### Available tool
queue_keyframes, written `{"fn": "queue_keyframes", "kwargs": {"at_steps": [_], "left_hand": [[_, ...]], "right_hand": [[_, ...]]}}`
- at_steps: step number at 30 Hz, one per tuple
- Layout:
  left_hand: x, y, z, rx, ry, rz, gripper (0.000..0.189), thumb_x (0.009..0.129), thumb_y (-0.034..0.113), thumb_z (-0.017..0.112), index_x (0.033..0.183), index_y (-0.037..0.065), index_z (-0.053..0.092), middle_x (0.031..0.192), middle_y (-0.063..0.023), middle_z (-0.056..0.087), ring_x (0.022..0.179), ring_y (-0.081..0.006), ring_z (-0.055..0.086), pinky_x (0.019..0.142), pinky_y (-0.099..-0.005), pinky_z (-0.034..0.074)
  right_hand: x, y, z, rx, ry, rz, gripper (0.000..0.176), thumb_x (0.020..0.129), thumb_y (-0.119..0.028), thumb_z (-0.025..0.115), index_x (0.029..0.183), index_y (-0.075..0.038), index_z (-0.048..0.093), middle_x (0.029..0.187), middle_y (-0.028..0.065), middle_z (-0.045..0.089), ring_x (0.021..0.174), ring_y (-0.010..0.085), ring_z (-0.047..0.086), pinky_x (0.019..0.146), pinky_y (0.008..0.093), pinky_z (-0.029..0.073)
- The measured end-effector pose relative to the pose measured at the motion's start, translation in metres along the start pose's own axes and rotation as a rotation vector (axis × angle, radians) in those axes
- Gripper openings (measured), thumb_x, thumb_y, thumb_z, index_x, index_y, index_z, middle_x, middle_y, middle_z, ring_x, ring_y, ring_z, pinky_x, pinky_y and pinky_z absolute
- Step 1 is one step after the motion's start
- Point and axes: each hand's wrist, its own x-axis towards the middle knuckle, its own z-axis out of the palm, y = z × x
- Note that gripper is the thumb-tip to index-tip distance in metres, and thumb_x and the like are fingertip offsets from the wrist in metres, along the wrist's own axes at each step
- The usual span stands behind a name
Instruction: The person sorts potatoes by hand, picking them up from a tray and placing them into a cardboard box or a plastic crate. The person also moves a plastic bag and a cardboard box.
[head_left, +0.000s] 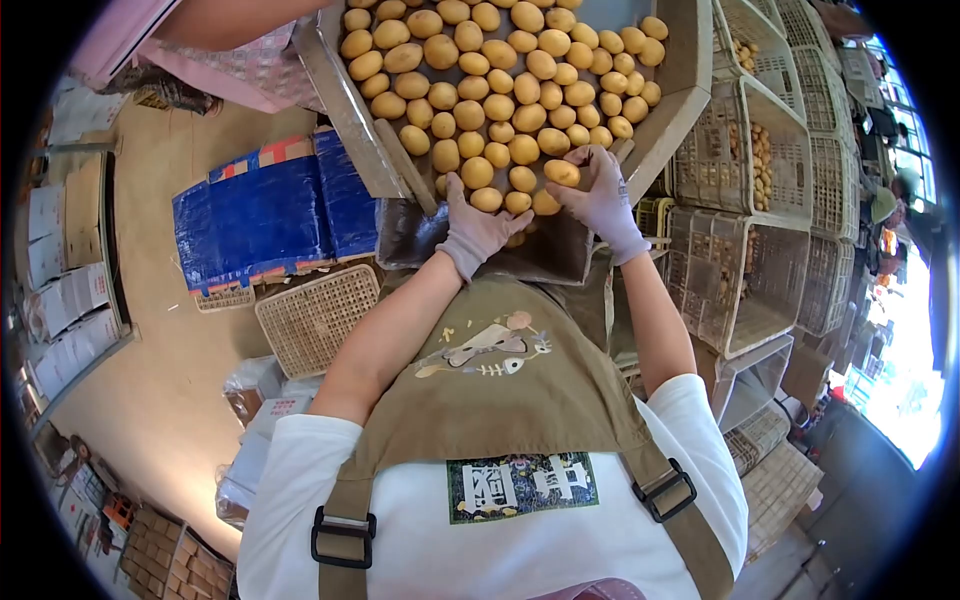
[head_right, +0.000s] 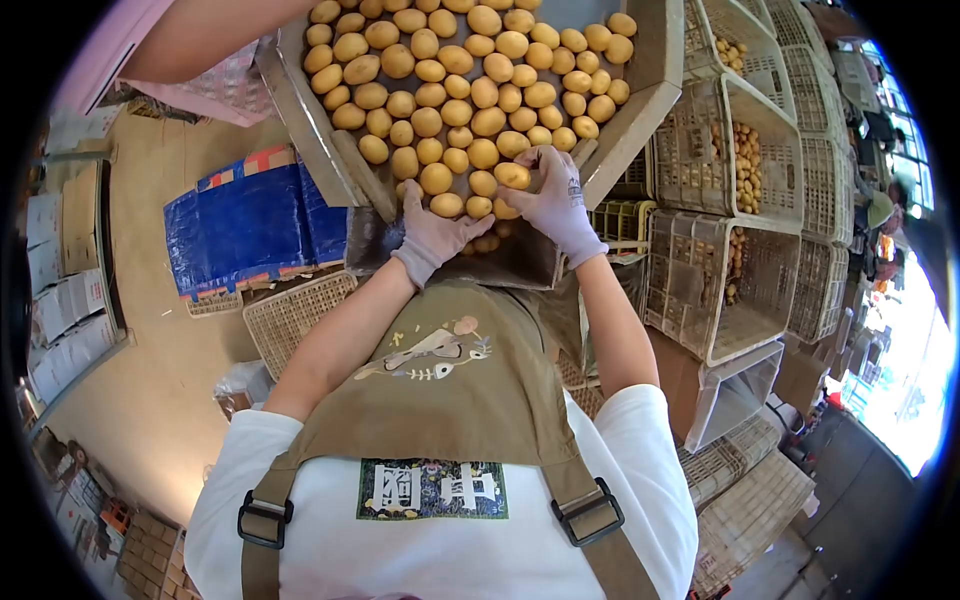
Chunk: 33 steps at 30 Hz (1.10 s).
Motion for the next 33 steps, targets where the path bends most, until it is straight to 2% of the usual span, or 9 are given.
{"fn": "queue_keyframes", "kwargs": {"at_steps": [2, 15, 19, 20, 23, 27, 28, 30, 33], "left_hand": [[-0.002, 0.000, 0.004, -0.023, 0.011, -0.024, 0.094, 0.081, 0.083, 0.045, 0.151, 0.020, 0.035, 0.156, -0.0050, 0.034, 0.142, -0.0348, 0.032, 0.112, -0.0635, 0.029], [-0.007, 0.001, 0.004, 0.067, 0.022, -0.003, 0.097, 0.080, 0.086, 0.040, 0.152, 0.021, 0.034, 0.156, -0.0054, 0.037, 0.144, -0.0332, 0.032, 0.113, -0.0623, 0.024], [-0.020, 0.005, 0.025, 0.077, 0.426, 0.082, 0.095, 0.084, 0.083, 0.037, 0.154, 0.019, 0.028, 0.158, -0.0068, 0.033, 0.142, -0.0326, 0.036, 0.111, -0.0664, 0.027], [-0.024, 0.009, 0.030, 0.088, 0.471, 0.065, 0.086, 0.088, 0.077, 0.039, 0.152, 0.020, 0.033, 0.157, -0.0066, 0.035, 0.143, -0.0268, 0.035, 0.114, -0.0649, 0.021], [-0.013, 0.011, -0.012, 0.439, -0.026, 0.165, 0.071, 0.094, 0.066, 0.042, 0.148, 0.020, 0.039, 0.156, -0.0055, 0.036, 0.144, -0.0241, 0.033, 0.116, -0.0616, 0.015], [-0.012, 0.003, 0.000, 0.394, 0.404, 0.100, 0.059, 0.096, 0.052, 0.051, 0.143, 0.017, 0.043, 0.147, -0.0044, 0.043, 0.136, -0.0277, 0.043, 0.113, -0.0610, 0.028], [-0.009, 0.003, -0.004, 0.340, 0.293, 0.118, 0.065, 0.092, 0.060, 0.054, 0.140, 0.017, 0.045, 0.145, -0.0069, 0.043, 0.134, -0.0299, 0.045, 0.105, -0.0625, 0.040], [-0.002, 0.004, -0.007, 0.097, 0.288, 0.028, 0.069, 0.090, 0.064, 0.055, 0.141, 0.019, 0.044, 0.137, -0.0069, 0.050, 0.127, -0.0295, 0.049, 0.106, -0.0601, 0.038], [-0.005, -0.004, 0.017, 0.025, 0.262, 0.084, 0.081, 0.089, 0.077, 0.041, 0.144, 0.018, 0.042, 0.137, -0.0106, 0.051, 0.128, -0.0327, 0.050, 0.107, -0.0604, 0.038]], "right_hand": [[-0.004, 0.014, 0.004, 0.185, -0.026, 0.068, 0.044, 0.070, -0.013, 0.085, 0.099, -0.004, 0.052, 0.097, 0.0057, 0.058, 0.094, 0.0177, 0.054, 0.090, 0.0310, 0.044], [0.010, 0.013, 0.031, -0.437, 0.157, -0.151, 0.044, 0.073, -0.027, 0.077, 0.109, -0.010, 0.061, 0.105, 0.0100, 0.064, 0.105, 0.0331, 0.057, 0.096, 0.0460, 0.041], [0.010, 0.019, 0.028, -0.642, -0.133, -0.158, 0.049, 0.081, -0.037, 0.070, 0.122, -0.013, 0.062, 0.138, 0.0128, 0.055, 0.131, 0.0345, 0.046, 0.110, 0.0503, 0.031], [0.016, 0.030, 0.030, -0.552, -0.152, -0.077, 0.047, 0.081, -0.044, 0.067, 0.121, -0.020, 0.066, 0.146, 0.0158, 0.048, 0.140, 0.0341, 0.037, 0.115, 0.0562, 0.021], [0.016, 0.032, 0.031, -0.751, -0.125, -0.016, 0.044, 0.081, -0.041, 0.067, 0.119, -0.020, 0.068, 0.148, 0.0155, 0.046, 0.141, 0.0344, 0.035, 0.116, 0.0562, 0.019], [0.033, -0.002, 0.027, -0.615, -0.068, -0.077, 0.032, 0.083, -0.023, 0.065, 0.115, -0.019, 0.069, 0.119, 0.0098, 0.066, 0.105, 0.0337, 0.063, 0.092, 0.0468, 0.049], [0.033, -0.004, 0.041, -0.527, -0.044, -0.205, 0.031, 0.082, -0.018, 0.064, 0.113, -0.019, 0.069, 0.104, 0.0076, 0.069, 0.087, 0.0338, 0.067, 0.077, 0.0443, 0.053], [0.031, -0.014, 0.074, -0.629, -0.349, -0.148, 0.043, 0.084, -0.023, 0.061, 0.127, -0.021, 0.061, 0.110, 0.0150, 0.065, 0.094, 0.0371, 0.066, 0.081, 0.0454, 0.052], [0.039, -0.030, 0.098, -0.452, -0.387, 0.050, 0.045, 0.087, -0.032, 0.058, 0.131, -0.020, 0.059, 0.116, 0.0235, 0.057, 0.102, 0.0388, 0.063, 0.089, 0.0480, 0.050]]}}
